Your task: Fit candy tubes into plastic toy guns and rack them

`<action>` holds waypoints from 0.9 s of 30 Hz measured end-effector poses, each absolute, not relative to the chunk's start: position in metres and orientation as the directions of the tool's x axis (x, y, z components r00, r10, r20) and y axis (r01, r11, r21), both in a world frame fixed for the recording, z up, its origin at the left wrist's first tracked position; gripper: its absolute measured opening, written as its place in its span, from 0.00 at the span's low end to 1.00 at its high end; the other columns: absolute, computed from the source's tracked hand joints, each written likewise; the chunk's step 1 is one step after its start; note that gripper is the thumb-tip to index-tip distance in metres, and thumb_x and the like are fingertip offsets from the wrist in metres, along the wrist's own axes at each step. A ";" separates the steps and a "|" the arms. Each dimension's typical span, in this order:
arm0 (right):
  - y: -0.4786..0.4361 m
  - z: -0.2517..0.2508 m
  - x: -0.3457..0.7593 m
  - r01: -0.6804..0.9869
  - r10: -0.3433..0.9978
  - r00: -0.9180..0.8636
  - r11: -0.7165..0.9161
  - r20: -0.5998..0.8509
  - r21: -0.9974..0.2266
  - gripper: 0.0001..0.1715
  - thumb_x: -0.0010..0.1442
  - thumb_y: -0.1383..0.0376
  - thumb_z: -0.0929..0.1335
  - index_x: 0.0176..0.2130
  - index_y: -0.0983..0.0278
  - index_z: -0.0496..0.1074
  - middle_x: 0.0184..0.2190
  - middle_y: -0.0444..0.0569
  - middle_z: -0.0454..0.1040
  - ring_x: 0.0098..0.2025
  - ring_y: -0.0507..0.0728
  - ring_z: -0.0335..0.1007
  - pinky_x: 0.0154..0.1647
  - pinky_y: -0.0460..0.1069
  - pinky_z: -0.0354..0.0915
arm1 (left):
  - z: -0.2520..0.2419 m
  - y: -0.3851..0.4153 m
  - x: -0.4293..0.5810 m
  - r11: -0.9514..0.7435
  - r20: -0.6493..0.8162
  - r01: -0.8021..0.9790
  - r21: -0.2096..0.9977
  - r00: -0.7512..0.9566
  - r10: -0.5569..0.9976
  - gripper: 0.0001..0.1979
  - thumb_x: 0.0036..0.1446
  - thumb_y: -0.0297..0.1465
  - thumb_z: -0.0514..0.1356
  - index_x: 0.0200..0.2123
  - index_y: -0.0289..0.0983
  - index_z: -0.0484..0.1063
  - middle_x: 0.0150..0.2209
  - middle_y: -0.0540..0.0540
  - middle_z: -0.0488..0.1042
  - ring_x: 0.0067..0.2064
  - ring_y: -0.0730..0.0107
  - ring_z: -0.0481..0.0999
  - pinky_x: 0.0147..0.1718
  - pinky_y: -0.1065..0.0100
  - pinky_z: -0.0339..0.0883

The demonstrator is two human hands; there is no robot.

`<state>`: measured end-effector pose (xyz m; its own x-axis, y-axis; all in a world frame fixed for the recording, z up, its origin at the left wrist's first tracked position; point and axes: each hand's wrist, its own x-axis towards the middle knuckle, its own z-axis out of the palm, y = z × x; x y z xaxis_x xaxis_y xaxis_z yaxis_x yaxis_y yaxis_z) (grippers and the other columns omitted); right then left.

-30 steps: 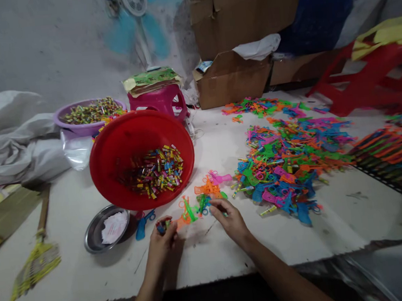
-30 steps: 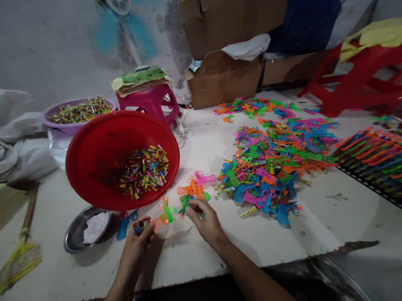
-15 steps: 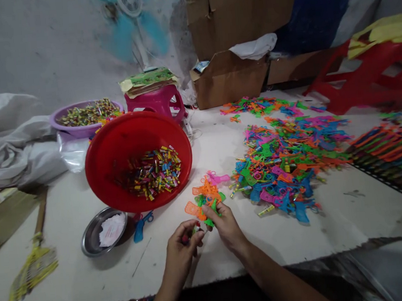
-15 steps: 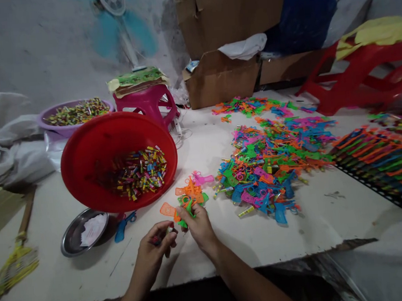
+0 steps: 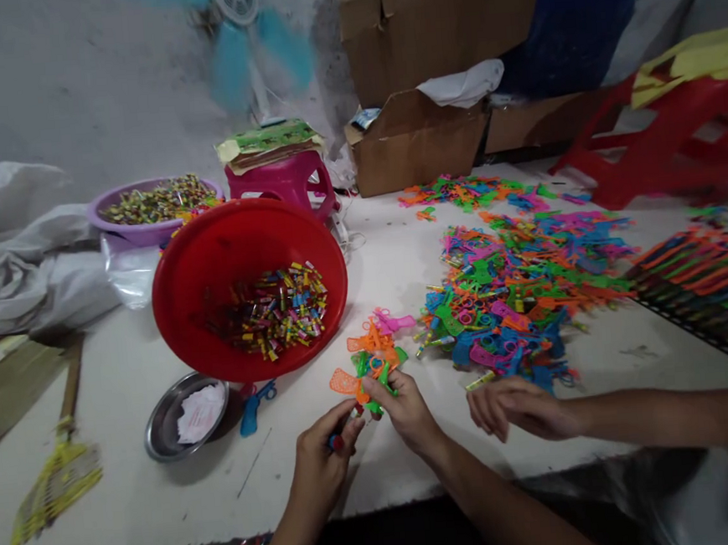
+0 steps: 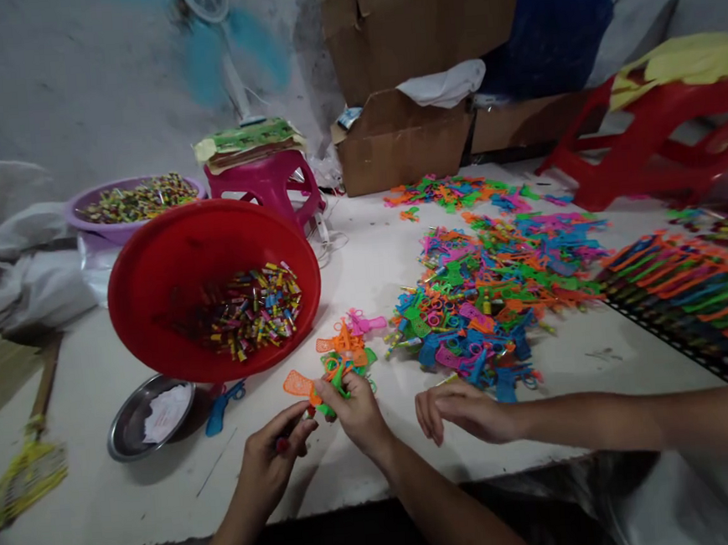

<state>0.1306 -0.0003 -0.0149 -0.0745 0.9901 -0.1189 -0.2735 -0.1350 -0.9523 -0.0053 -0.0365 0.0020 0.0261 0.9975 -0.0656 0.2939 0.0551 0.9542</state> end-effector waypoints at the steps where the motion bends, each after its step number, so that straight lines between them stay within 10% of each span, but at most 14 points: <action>1: 0.001 -0.016 0.132 -0.261 0.990 -0.084 -0.132 -0.114 -0.956 0.20 0.45 0.52 0.69 0.23 0.66 0.65 0.16 0.40 0.62 0.18 0.47 0.57 0.18 0.43 0.57 | 0.003 -0.036 -0.006 0.075 -0.090 0.286 0.955 0.040 0.995 0.16 0.46 0.37 0.60 0.39 0.37 0.75 0.24 0.48 0.74 0.21 0.73 0.67 0.23 0.72 0.64; 27: 0.013 -0.020 0.138 0.051 0.933 -0.307 -0.180 -0.187 -0.982 0.26 0.50 0.47 0.64 0.16 0.65 0.62 0.09 0.39 0.58 0.11 0.46 0.51 0.11 0.42 0.48 | -0.023 -0.040 -0.017 -0.015 0.083 0.401 0.916 -0.151 0.985 0.13 0.44 0.34 0.62 0.37 0.43 0.75 0.31 0.44 0.77 0.28 0.65 0.75 0.34 0.68 0.66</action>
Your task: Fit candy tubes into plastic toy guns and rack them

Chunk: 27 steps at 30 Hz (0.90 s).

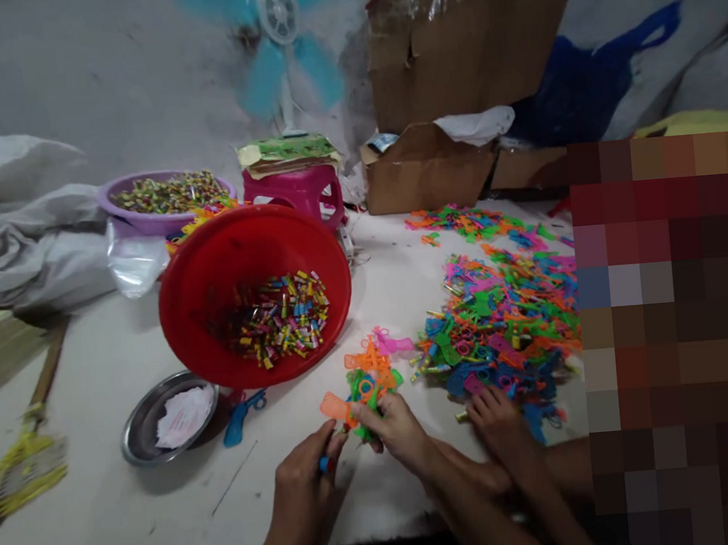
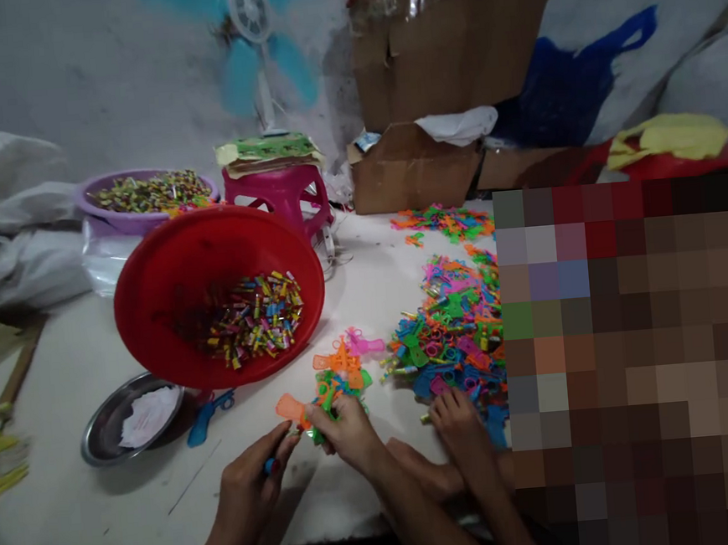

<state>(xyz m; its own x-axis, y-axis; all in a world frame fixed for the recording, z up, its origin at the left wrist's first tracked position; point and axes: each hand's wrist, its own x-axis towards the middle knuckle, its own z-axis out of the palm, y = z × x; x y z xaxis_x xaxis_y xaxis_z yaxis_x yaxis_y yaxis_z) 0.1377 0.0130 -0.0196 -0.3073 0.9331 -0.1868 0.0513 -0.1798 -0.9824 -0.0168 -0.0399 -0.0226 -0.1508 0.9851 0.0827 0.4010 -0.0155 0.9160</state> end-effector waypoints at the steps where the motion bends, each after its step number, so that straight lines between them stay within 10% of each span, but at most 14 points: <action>1: 0.018 -0.021 0.149 0.078 0.957 -0.208 -0.188 -0.201 -0.979 0.27 0.49 0.46 0.64 0.15 0.64 0.61 0.08 0.39 0.56 0.10 0.46 0.50 0.11 0.42 0.47 | -0.022 -0.036 -0.020 0.030 0.035 0.384 0.923 -0.162 0.986 0.15 0.44 0.35 0.62 0.39 0.43 0.74 0.32 0.45 0.77 0.25 0.68 0.74 0.32 0.69 0.66; 4: 0.042 -0.017 0.209 0.275 0.959 0.231 -0.227 -0.165 -0.934 0.28 0.46 0.42 0.63 0.15 0.62 0.60 0.09 0.41 0.57 0.12 0.50 0.52 0.13 0.45 0.50 | -0.022 -0.025 -0.034 0.132 -0.092 0.335 0.933 -0.133 0.987 0.16 0.46 0.38 0.60 0.41 0.43 0.72 0.26 0.50 0.75 0.19 0.74 0.68 0.26 0.71 0.63; 8: 0.067 -0.003 0.276 0.725 0.772 0.598 -0.408 0.214 -0.555 0.31 0.43 0.45 0.65 0.34 0.69 0.70 0.28 0.60 0.71 0.30 0.64 0.66 0.26 0.54 0.60 | -0.041 -0.021 -0.045 0.262 -0.228 0.173 0.949 -0.195 0.954 0.16 0.43 0.40 0.61 0.36 0.39 0.71 0.21 0.53 0.69 0.21 0.74 0.66 0.23 0.73 0.60; 11: 0.071 -0.006 0.258 0.855 0.815 0.437 -0.246 0.380 -0.457 0.30 0.52 0.50 0.60 0.42 0.70 0.69 0.35 0.62 0.71 0.35 0.64 0.67 0.32 0.55 0.61 | -0.057 -0.019 -0.041 0.383 -0.394 -0.098 0.919 -0.172 0.903 0.18 0.44 0.44 0.59 0.34 0.37 0.69 0.20 0.52 0.67 0.21 0.74 0.66 0.19 0.73 0.59; 15: 0.078 -0.029 0.181 0.909 0.987 -0.071 0.125 0.145 -0.398 0.23 0.53 0.55 0.63 0.43 0.68 0.70 0.34 0.56 0.72 0.37 0.60 0.67 0.39 0.52 0.62 | -0.060 -0.010 -0.040 0.424 -0.473 -0.333 0.842 -0.078 0.878 0.20 0.40 0.44 0.62 0.33 0.36 0.68 0.23 0.51 0.68 0.23 0.75 0.68 0.21 0.73 0.61; 19: 0.086 -0.046 0.151 0.933 0.976 -0.218 0.212 0.014 -0.290 0.27 0.50 0.60 0.67 0.49 0.68 0.66 0.39 0.58 0.70 0.42 0.62 0.65 0.42 0.52 0.60 | -0.059 -0.001 -0.050 0.450 -0.527 -0.435 0.780 -0.070 0.847 0.23 0.37 0.42 0.65 0.35 0.35 0.68 0.27 0.50 0.70 0.25 0.75 0.70 0.24 0.73 0.63; 23: 0.085 -0.039 0.160 0.855 0.949 -0.306 0.306 0.071 -0.419 0.16 0.54 0.64 0.63 0.42 0.65 0.72 0.35 0.55 0.72 0.39 0.59 0.66 0.42 0.52 0.60 | -0.062 0.005 -0.052 0.449 -0.524 -0.463 0.764 -0.040 0.851 0.24 0.39 0.41 0.64 0.38 0.35 0.67 0.29 0.48 0.71 0.23 0.75 0.70 0.18 0.75 0.59; 27: 0.070 -0.022 0.144 0.529 0.989 -0.115 0.136 0.088 -0.838 0.16 0.56 0.58 0.61 0.31 0.66 0.73 0.23 0.48 0.71 0.27 0.55 0.66 0.29 0.48 0.60 | -0.038 0.011 -0.044 0.433 -0.497 -0.486 0.759 -0.003 0.868 0.28 0.40 0.41 0.64 0.44 0.35 0.64 0.37 0.43 0.70 0.25 0.73 0.72 0.18 0.73 0.61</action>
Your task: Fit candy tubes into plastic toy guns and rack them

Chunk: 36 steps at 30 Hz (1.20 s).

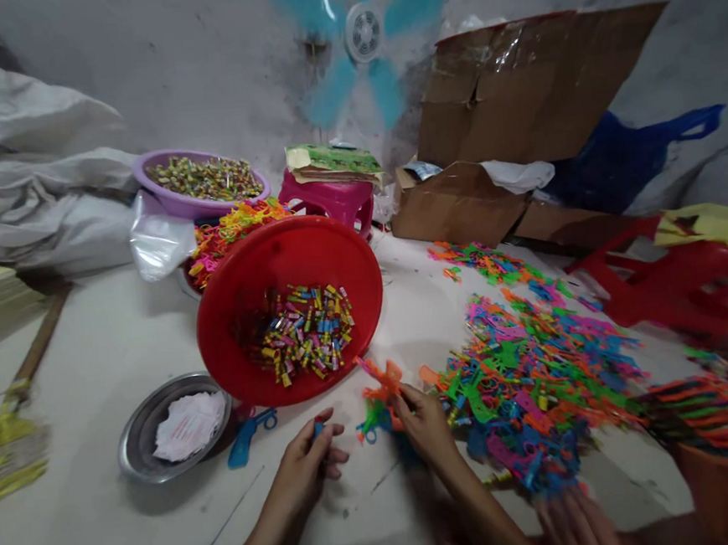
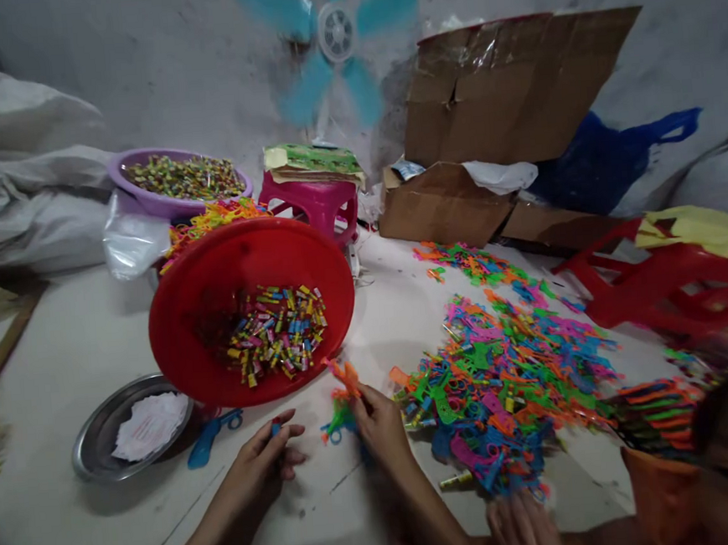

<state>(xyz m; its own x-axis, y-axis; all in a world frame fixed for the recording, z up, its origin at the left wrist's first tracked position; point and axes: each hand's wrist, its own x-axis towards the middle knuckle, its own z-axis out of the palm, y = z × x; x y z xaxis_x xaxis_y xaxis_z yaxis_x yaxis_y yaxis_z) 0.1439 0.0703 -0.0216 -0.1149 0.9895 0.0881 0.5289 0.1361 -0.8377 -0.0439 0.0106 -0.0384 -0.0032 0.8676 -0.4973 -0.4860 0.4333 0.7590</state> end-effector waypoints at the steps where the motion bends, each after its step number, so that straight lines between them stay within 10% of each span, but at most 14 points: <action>1: 0.065 -0.017 0.136 0.385 0.996 -0.082 0.058 0.028 -0.921 0.18 0.55 0.56 0.62 0.28 0.66 0.72 0.20 0.47 0.69 0.24 0.53 0.64 0.25 0.47 0.59 | -0.028 0.012 -0.042 0.431 -0.490 -0.485 0.761 0.006 0.872 0.29 0.40 0.41 0.64 0.45 0.36 0.63 0.39 0.43 0.70 0.25 0.74 0.72 0.18 0.73 0.61; 8: 0.036 -0.002 0.090 -0.318 0.971 -0.186 -0.205 -0.151 -0.925 0.16 0.51 0.57 0.67 0.21 0.67 0.69 0.18 0.45 0.67 0.19 0.48 0.59 0.21 0.44 0.56 | 0.010 0.011 -0.043 0.288 -0.365 -0.423 0.859 -0.111 0.924 0.22 0.46 0.43 0.59 0.42 0.37 0.64 0.27 0.53 0.66 0.16 0.85 0.59 0.12 0.78 0.47; 19: 0.028 0.000 0.103 -0.425 0.950 -0.220 -0.296 -0.220 -0.856 0.16 0.49 0.60 0.68 0.18 0.66 0.65 0.13 0.42 0.62 0.17 0.47 0.54 0.19 0.44 0.51 | 0.004 0.011 -0.048 0.359 -0.362 -0.127 0.925 -0.004 0.932 0.19 0.43 0.46 0.59 0.22 0.35 0.63 0.13 0.61 0.46 0.16 0.83 0.43 0.16 0.75 0.37; 26: 0.023 0.000 0.107 -0.312 0.963 -0.169 -0.252 -0.208 -0.916 0.18 0.49 0.55 0.66 0.19 0.65 0.65 0.12 0.40 0.58 0.16 0.47 0.51 0.18 0.44 0.49 | 0.011 0.012 -0.043 0.162 -0.098 0.247 0.955 -0.252 0.963 0.16 0.45 0.43 0.59 0.22 0.34 0.69 0.18 0.54 0.61 0.22 0.77 0.58 0.21 0.75 0.51; 36: 0.027 0.000 0.123 -0.229 0.967 -0.223 -0.178 -0.127 -0.957 0.18 0.51 0.56 0.65 0.20 0.66 0.66 0.11 0.40 0.59 0.15 0.47 0.51 0.18 0.45 0.49 | 0.022 0.009 -0.049 0.096 -0.032 0.376 0.922 -0.173 0.984 0.14 0.46 0.41 0.58 0.24 0.35 0.73 0.22 0.50 0.70 0.27 0.72 0.65 0.26 0.74 0.57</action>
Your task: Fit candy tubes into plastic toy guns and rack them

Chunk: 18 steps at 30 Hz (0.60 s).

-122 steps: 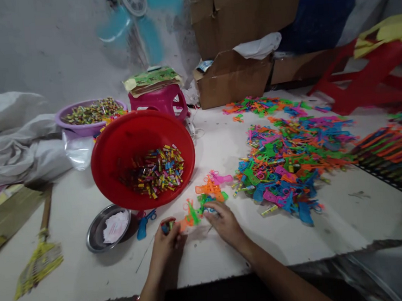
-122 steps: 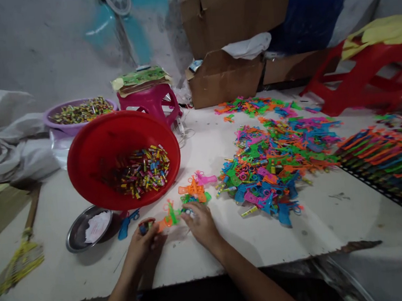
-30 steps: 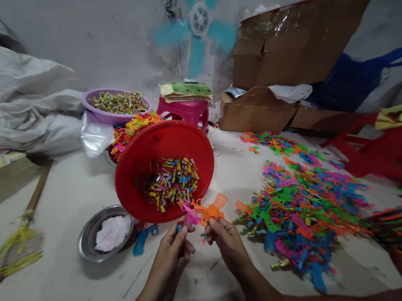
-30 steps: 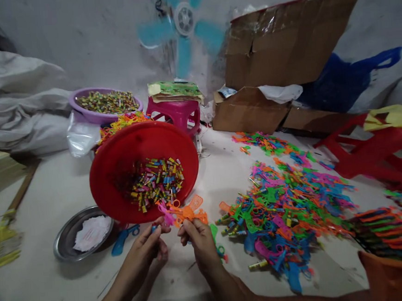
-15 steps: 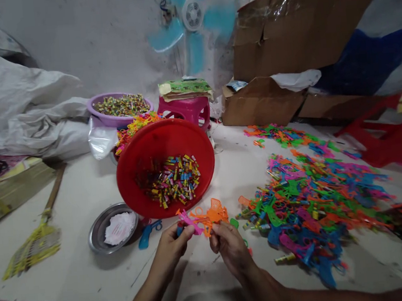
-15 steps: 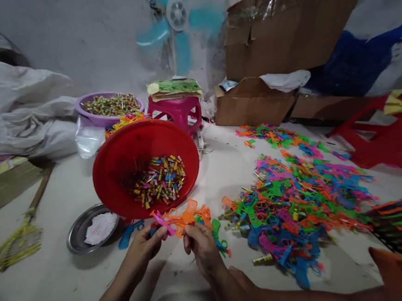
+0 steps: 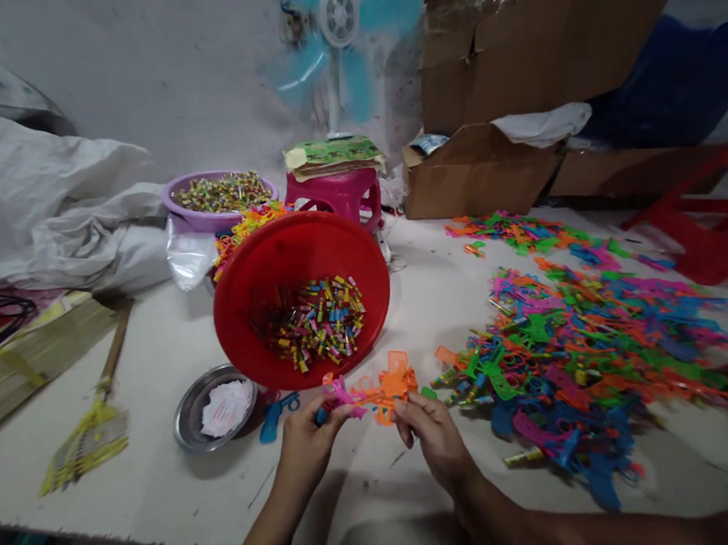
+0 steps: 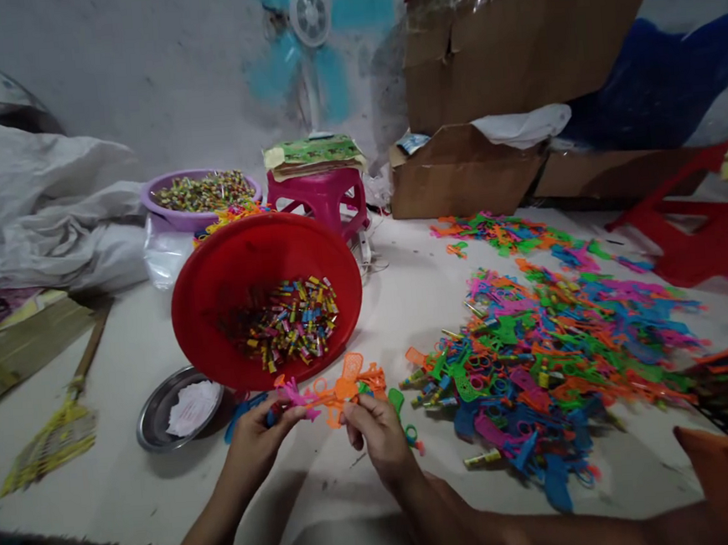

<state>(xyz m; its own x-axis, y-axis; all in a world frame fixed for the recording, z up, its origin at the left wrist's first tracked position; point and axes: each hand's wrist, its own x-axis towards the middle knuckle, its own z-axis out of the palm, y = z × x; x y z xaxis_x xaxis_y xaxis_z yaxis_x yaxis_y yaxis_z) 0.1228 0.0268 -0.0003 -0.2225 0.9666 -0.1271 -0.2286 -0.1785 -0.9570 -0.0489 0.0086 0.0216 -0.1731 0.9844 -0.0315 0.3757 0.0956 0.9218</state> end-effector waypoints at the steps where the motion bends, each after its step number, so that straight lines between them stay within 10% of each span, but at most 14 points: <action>1: 0.027 0.002 0.124 -0.227 0.964 -0.226 -0.193 -0.141 -0.955 0.18 0.50 0.56 0.65 0.19 0.66 0.66 0.10 0.40 0.58 0.14 0.47 0.50 0.17 0.44 0.48 | 0.023 0.008 -0.049 0.074 0.001 0.395 0.916 -0.186 0.982 0.13 0.46 0.40 0.58 0.24 0.35 0.73 0.23 0.50 0.70 0.27 0.72 0.65 0.27 0.73 0.57; 10: 0.021 0.017 0.114 -0.349 0.892 -0.375 -0.387 -0.251 -0.854 0.20 0.49 0.55 0.65 0.17 0.67 0.67 0.07 0.38 0.54 0.11 0.45 0.46 0.14 0.44 0.42 | 0.019 -0.002 -0.039 0.230 -0.265 -0.223 0.947 -0.142 0.954 0.19 0.47 0.45 0.56 0.19 0.36 0.59 0.12 0.59 0.49 0.15 0.82 0.45 0.15 0.75 0.39; 18: 0.022 0.004 0.113 -0.009 0.992 -0.095 -0.080 -0.079 -0.997 0.22 0.50 0.52 0.66 0.16 0.65 0.65 0.13 0.43 0.62 0.18 0.49 0.56 0.19 0.45 0.53 | -0.016 0.007 -0.052 0.349 -0.268 0.381 0.856 -0.250 0.930 0.21 0.38 0.38 0.63 0.37 0.34 0.71 0.16 0.55 0.61 0.21 0.73 0.62 0.21 0.73 0.51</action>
